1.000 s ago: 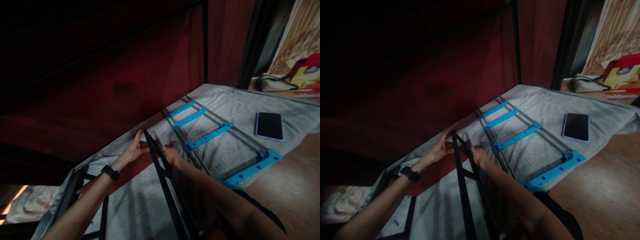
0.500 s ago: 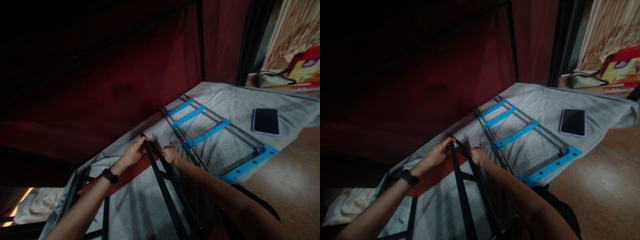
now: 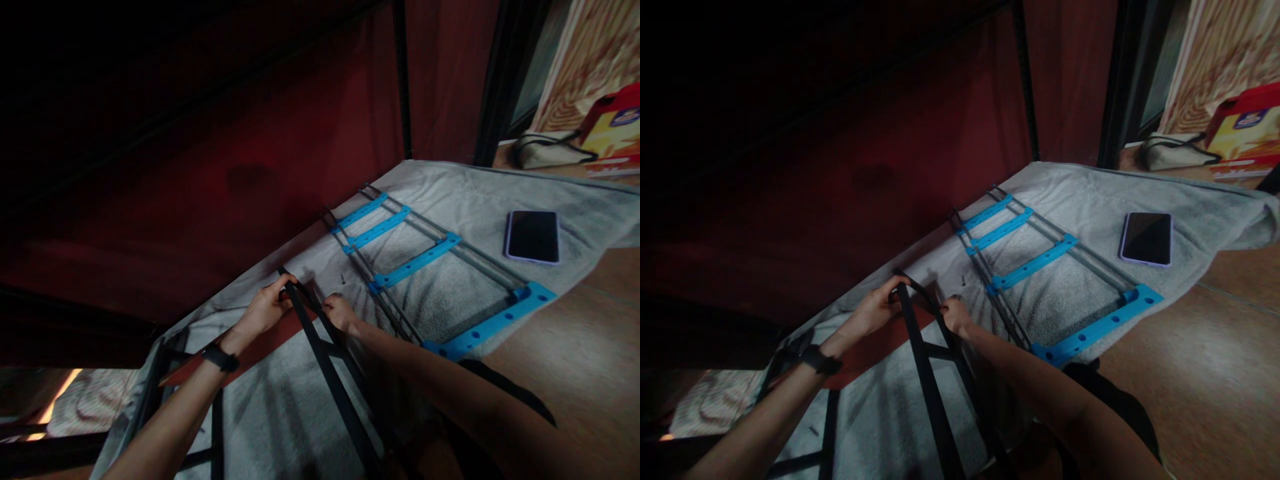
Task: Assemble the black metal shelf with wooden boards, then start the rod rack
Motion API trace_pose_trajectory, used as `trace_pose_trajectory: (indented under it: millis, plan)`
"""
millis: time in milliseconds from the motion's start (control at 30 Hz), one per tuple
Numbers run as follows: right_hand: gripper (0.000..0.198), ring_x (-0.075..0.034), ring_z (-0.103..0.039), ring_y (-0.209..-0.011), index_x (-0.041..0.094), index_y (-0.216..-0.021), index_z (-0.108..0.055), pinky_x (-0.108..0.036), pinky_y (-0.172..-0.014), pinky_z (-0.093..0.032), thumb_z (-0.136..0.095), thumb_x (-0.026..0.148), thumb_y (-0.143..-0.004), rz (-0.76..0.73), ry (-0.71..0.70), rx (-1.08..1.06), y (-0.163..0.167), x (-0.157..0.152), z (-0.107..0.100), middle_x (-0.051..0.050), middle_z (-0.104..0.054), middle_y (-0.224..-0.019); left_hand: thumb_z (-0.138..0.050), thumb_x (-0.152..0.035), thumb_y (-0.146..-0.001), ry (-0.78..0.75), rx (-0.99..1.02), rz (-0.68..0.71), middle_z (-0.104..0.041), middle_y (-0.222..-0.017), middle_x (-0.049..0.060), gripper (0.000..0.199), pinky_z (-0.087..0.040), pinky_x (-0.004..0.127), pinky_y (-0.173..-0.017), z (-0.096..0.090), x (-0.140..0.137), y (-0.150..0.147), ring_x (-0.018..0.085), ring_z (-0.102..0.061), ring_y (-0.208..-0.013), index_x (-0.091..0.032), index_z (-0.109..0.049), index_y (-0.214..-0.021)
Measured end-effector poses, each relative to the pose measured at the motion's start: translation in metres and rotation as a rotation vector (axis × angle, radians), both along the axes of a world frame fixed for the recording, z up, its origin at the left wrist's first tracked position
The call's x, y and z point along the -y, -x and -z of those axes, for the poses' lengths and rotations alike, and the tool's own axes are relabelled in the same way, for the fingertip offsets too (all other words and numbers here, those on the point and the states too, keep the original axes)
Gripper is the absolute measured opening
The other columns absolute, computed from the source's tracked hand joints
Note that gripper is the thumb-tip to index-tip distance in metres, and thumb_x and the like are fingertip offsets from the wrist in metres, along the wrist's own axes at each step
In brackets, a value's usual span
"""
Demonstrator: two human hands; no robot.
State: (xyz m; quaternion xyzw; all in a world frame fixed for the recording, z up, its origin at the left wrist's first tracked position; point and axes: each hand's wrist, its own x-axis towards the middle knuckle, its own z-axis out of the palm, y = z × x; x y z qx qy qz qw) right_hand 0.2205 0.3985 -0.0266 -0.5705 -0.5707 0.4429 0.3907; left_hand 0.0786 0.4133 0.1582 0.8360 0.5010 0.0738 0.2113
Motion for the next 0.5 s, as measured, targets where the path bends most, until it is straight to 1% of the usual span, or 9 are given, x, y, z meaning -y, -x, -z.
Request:
trace_pose_trajectory:
  millis: [133,300,433,500]
  plan:
    - [0.024,-0.016,-0.066,-0.068,0.018,-0.068,-0.064,-0.022,-0.058,-0.044,-0.053,0.011,-0.087,0.053,0.003,-0.046,0.002,0.002,0.004,-0.007,-0.072,-0.073,-0.054,-0.019,-0.077,-0.002,0.004,-0.012,-0.06,-0.076,-0.005,0.041,-0.041,0.02,-0.058,0.001,-0.001,0.001,0.012,-0.056,-0.064,-0.023,-0.053,-0.118]
    - [0.023,-0.02,-0.069,-0.077,0.019,-0.069,-0.065,-0.027,-0.068,-0.048,-0.054,0.017,-0.089,0.1,0.008,-0.026,-0.001,0.004,0.002,-0.011,-0.073,-0.081,-0.058,-0.022,-0.077,-0.004,0.042,-0.008,-0.065,-0.085,-0.001,0.063,-0.045,0.022,-0.061,0.005,-0.003,0.003,0.013,-0.058,-0.066,-0.023,-0.047,-0.139]
    - [0.028,-0.024,-0.07,-0.08,0.021,-0.066,-0.063,-0.03,-0.071,-0.05,-0.055,0.028,-0.092,0.108,0.011,0.024,-0.004,0.005,-0.003,-0.014,-0.073,-0.082,-0.062,-0.026,-0.078,-0.026,0.077,-0.011,-0.067,-0.084,0.0,0.061,-0.046,0.023,-0.06,0.008,-0.003,0.007,0.013,-0.059,-0.065,-0.022,-0.051,-0.137]
    - [0.031,-0.024,-0.07,-0.083,0.021,-0.065,-0.063,-0.029,-0.073,-0.05,-0.053,0.029,-0.093,0.106,0.008,0.02,-0.005,0.005,-0.006,-0.014,-0.073,-0.082,-0.063,-0.027,-0.078,-0.031,0.086,-0.02,-0.067,-0.083,0.0,0.059,-0.046,0.023,-0.06,0.009,-0.003,0.008,0.013,-0.059,-0.065,-0.023,-0.053,-0.135]
